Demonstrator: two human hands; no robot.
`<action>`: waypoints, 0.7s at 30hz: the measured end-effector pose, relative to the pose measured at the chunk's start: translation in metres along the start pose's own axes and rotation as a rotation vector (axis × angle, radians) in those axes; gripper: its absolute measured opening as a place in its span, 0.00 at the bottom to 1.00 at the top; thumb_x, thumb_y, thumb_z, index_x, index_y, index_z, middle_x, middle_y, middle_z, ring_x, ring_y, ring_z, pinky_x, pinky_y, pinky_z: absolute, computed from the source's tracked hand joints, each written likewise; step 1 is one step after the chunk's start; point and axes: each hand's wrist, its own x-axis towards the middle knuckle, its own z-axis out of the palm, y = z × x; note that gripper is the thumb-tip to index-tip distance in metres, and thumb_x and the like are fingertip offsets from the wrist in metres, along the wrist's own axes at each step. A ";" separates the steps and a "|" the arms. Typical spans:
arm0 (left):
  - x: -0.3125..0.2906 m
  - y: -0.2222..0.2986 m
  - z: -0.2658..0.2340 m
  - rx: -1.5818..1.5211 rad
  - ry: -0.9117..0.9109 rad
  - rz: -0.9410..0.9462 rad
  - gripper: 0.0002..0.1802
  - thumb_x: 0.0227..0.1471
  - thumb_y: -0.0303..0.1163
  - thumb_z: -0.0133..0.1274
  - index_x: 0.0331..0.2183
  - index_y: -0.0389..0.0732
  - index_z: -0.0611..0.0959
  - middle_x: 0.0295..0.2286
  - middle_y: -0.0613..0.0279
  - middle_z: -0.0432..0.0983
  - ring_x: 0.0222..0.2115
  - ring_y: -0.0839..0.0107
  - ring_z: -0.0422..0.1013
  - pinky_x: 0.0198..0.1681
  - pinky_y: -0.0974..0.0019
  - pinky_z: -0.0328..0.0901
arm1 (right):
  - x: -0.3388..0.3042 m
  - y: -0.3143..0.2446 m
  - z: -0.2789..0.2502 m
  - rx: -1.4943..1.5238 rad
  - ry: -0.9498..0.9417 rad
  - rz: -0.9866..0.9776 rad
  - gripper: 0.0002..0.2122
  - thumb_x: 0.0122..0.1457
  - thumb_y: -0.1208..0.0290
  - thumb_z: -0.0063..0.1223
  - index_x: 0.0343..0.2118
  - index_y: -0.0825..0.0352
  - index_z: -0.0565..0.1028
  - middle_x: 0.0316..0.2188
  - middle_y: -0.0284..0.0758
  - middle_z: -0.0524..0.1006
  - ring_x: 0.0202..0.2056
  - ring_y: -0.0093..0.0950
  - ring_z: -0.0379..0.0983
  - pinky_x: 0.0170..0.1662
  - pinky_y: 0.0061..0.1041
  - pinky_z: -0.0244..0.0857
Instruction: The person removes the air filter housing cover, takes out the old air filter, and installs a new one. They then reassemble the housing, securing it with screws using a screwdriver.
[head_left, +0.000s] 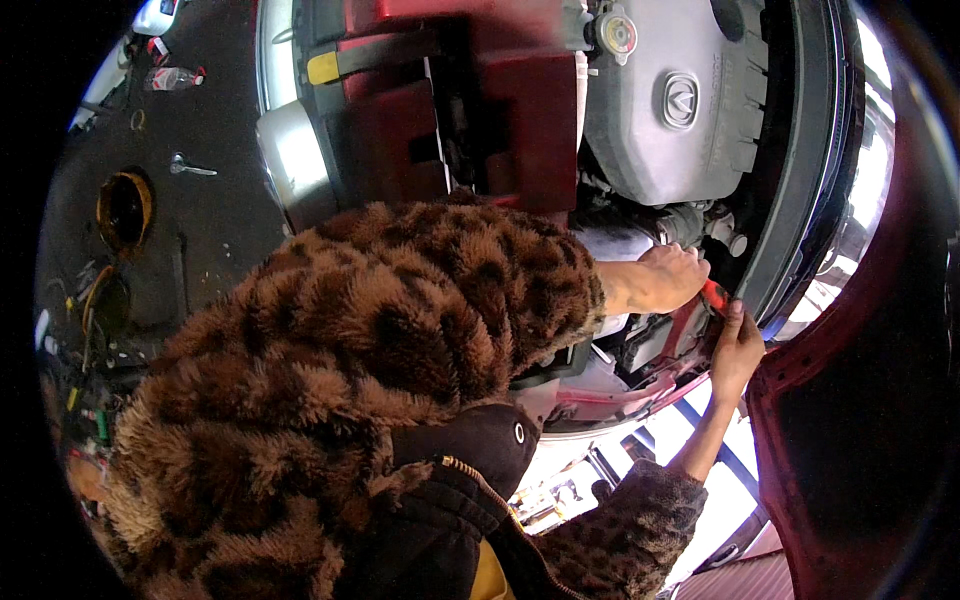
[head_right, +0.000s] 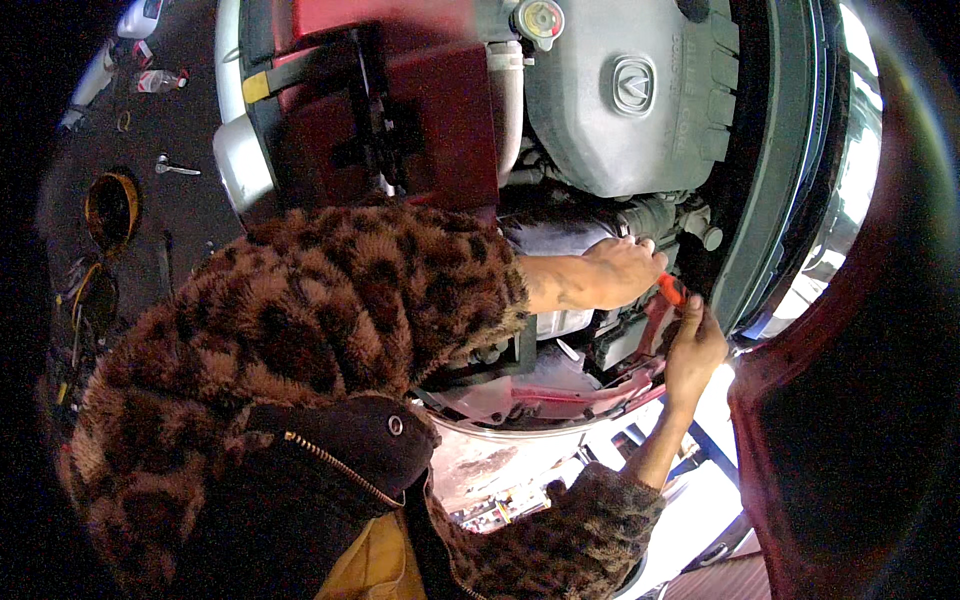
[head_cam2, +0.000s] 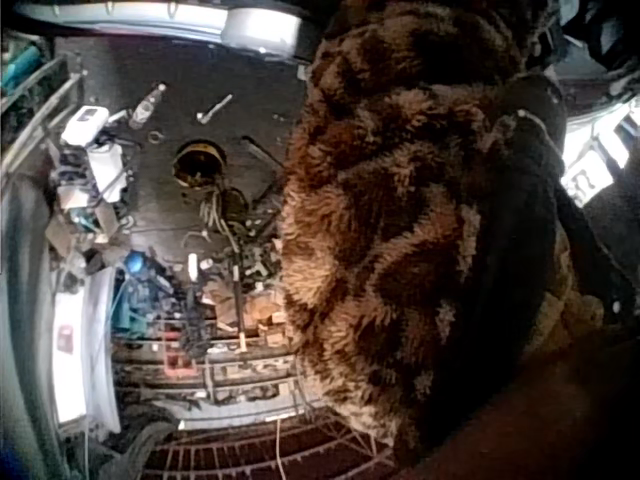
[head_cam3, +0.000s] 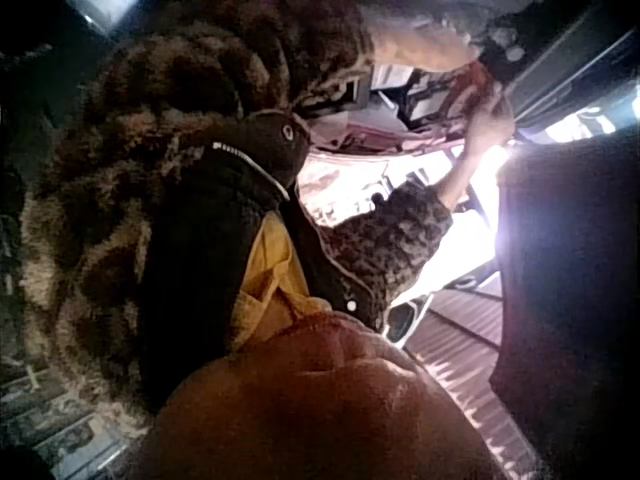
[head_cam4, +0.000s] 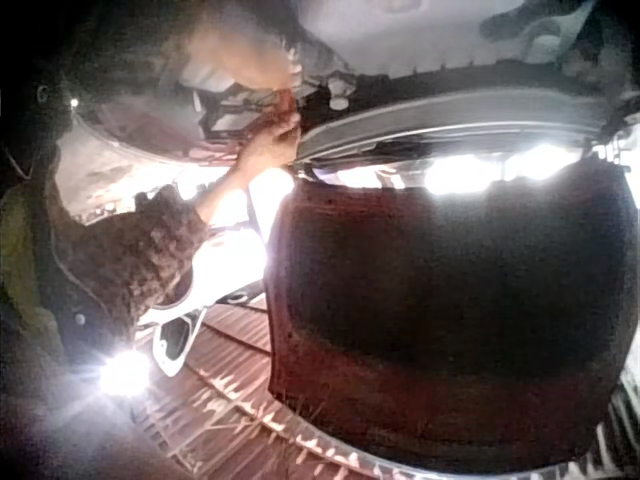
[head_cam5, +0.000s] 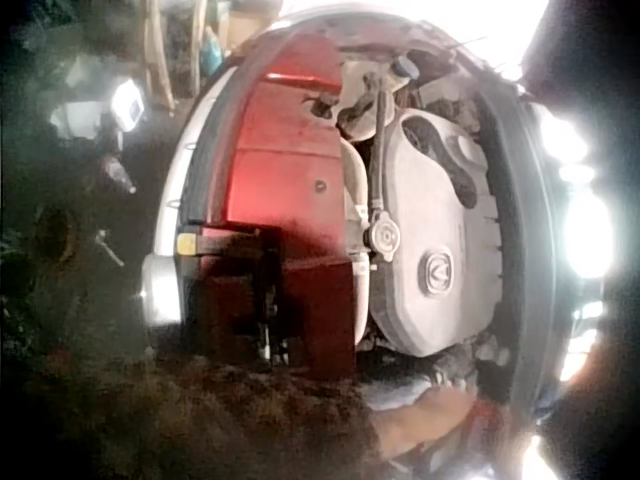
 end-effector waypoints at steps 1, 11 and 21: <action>0.000 0.001 0.000 0.004 0.014 0.012 0.13 0.54 0.29 0.46 0.39 0.32 0.76 0.38 0.45 0.74 0.40 0.49 0.76 0.41 0.51 0.71 | 0.003 0.002 0.001 -0.058 -0.008 0.117 0.16 0.65 0.64 0.50 0.45 0.75 0.73 0.28 0.41 0.76 0.29 0.26 0.69 0.36 0.25 0.66; -0.002 -0.001 0.001 -0.032 -0.058 -0.017 0.14 0.53 0.28 0.46 0.41 0.32 0.76 0.41 0.43 0.73 0.41 0.48 0.75 0.42 0.52 0.71 | 0.005 0.021 0.005 -0.015 0.041 -0.091 0.22 0.68 0.56 0.44 0.36 0.76 0.75 0.19 0.36 0.68 0.24 0.24 0.61 0.29 0.28 0.60; 0.001 0.000 0.015 -0.108 -0.010 -0.072 0.22 0.45 0.24 0.52 0.44 0.29 0.71 0.43 0.39 0.71 0.41 0.46 0.75 0.44 0.50 0.70 | 0.022 0.024 0.013 0.033 0.179 -0.077 0.26 0.68 0.55 0.41 0.23 0.77 0.68 0.15 0.44 0.61 0.20 0.29 0.58 0.25 0.35 0.54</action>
